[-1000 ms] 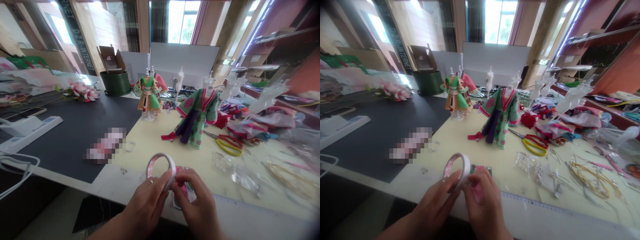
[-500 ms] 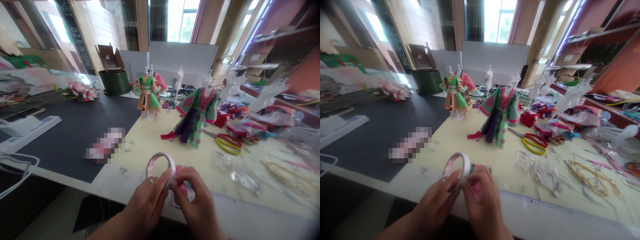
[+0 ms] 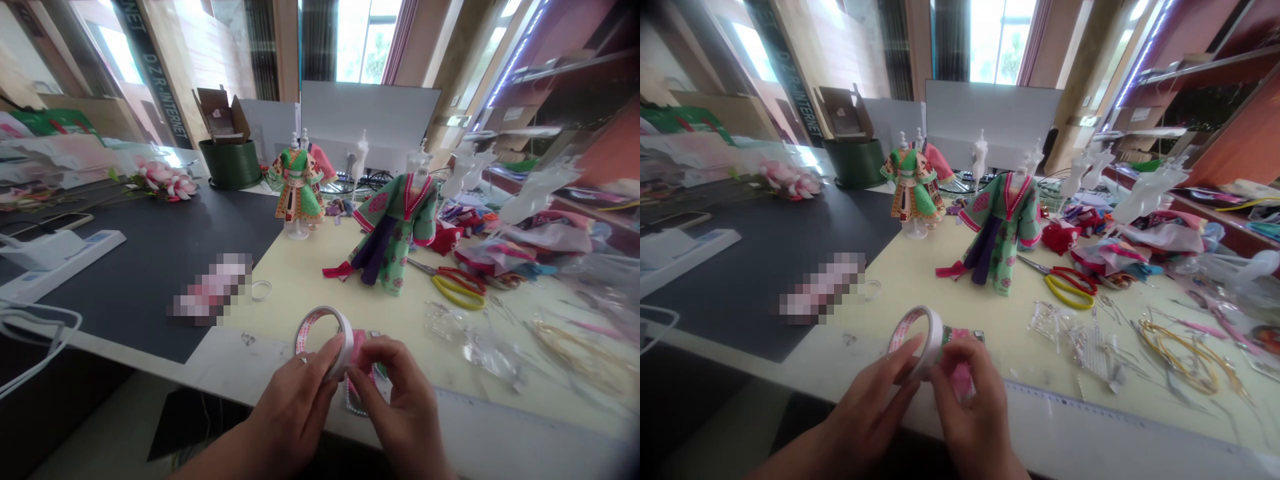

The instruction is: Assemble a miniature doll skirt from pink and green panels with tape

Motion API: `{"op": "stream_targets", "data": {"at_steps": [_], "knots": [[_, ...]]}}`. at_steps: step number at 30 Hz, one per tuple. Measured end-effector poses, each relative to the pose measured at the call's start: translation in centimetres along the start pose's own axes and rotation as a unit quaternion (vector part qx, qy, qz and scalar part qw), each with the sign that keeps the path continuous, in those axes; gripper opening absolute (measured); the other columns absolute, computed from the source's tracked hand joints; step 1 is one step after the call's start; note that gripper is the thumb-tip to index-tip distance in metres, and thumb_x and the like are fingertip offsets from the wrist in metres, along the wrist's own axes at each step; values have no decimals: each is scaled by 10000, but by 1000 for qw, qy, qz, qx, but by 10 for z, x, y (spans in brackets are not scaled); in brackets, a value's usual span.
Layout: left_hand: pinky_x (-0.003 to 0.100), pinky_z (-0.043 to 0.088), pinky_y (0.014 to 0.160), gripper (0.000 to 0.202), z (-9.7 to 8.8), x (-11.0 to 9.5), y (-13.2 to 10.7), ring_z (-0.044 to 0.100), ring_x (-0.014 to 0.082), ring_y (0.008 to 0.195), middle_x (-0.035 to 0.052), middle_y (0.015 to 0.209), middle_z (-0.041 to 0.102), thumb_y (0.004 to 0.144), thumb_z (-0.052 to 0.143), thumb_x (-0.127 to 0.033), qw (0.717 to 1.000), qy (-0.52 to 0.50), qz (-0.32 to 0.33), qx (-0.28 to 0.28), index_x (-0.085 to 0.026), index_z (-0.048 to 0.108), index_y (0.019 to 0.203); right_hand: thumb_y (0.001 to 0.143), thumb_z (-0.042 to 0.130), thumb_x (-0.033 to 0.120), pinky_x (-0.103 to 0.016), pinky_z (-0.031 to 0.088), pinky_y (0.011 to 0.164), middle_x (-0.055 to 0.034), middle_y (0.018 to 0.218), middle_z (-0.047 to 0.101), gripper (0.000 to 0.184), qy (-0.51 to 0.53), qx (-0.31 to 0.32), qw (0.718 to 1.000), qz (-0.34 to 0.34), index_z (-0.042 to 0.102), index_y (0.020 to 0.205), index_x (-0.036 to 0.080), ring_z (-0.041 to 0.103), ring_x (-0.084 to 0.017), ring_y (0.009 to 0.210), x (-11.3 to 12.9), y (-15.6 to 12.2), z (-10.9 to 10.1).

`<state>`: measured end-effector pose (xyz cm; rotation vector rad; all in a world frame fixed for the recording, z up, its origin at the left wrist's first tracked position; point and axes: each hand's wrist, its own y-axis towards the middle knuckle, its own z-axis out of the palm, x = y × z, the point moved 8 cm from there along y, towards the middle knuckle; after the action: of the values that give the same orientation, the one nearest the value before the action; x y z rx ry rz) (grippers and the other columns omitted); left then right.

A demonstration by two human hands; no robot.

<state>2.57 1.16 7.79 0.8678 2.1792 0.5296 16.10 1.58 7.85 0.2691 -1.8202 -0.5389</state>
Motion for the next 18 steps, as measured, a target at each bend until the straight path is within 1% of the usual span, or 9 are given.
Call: {"op": "stream_targets", "data": {"at_steps": [4, 8, 10, 12, 14, 18], "knots": [[246, 545, 795, 521, -1, 1, 0, 654, 156, 832, 77, 1015, 678, 939, 397, -182, 1000, 3, -7, -1, -214, 248, 1437, 804, 603, 118, -231, 503, 615, 37, 734, 594, 189, -8, -8, 1000, -10, 547, 942, 235, 585, -113, 658, 3, 0, -1], [240, 555, 754, 458, -3, 5, -2, 665, 154, 793, 69, 968, 690, 935, 418, -209, 999, 13, -29, -10, -213, 331, 1385, 805, 607, 122, -233, 509, 620, 31, 752, 604, 193, -10, -34, 999, -11, 552, 948, 238, 595, -116, 674, 3, -2, -5], [238, 557, 748, 404, -3, 7, -2, 673, 152, 802, 60, 968, 700, 937, 431, -226, 999, 14, -36, -6, -222, 386, 1339, 810, 608, 125, -238, 513, 625, 26, 765, 605, 188, -14, -42, 999, -2, 550, 948, 239, 600, -121, 685, 1, -5, -7], [240, 555, 775, 336, -3, 8, -2, 679, 152, 850, 51, 1001, 705, 936, 449, -235, 999, 16, -38, -6, -233, 447, 1272, 811, 612, 130, -243, 516, 633, 23, 769, 599, 183, -19, -47, 999, 2, 546, 943, 238, 600, -122, 690, -1, -7, -8], [237, 550, 797, 262, -5, 7, -1, 681, 147, 879, 38, 1006, 710, 931, 469, -241, 999, 22, -39, -16, -238, 499, 1192, 809, 617, 128, -245, 518, 637, 19, 777, 591, 185, -19, -55, 998, 0, 540, 939, 235, 599, -124, 701, -2, -9, -8], [200, 556, 745, 160, -10, 6, 1, 690, 123, 785, 3, 898, 723, 926, 485, -258, 998, 28, -39, -42, -241, 548, 1073, 799, 617, 89, -267, 516, 652, 5, 806, 576, 221, -4, -79, 997, -21, 538, 954, 227, 589, -133, 728, 1, -11, -10]]}}
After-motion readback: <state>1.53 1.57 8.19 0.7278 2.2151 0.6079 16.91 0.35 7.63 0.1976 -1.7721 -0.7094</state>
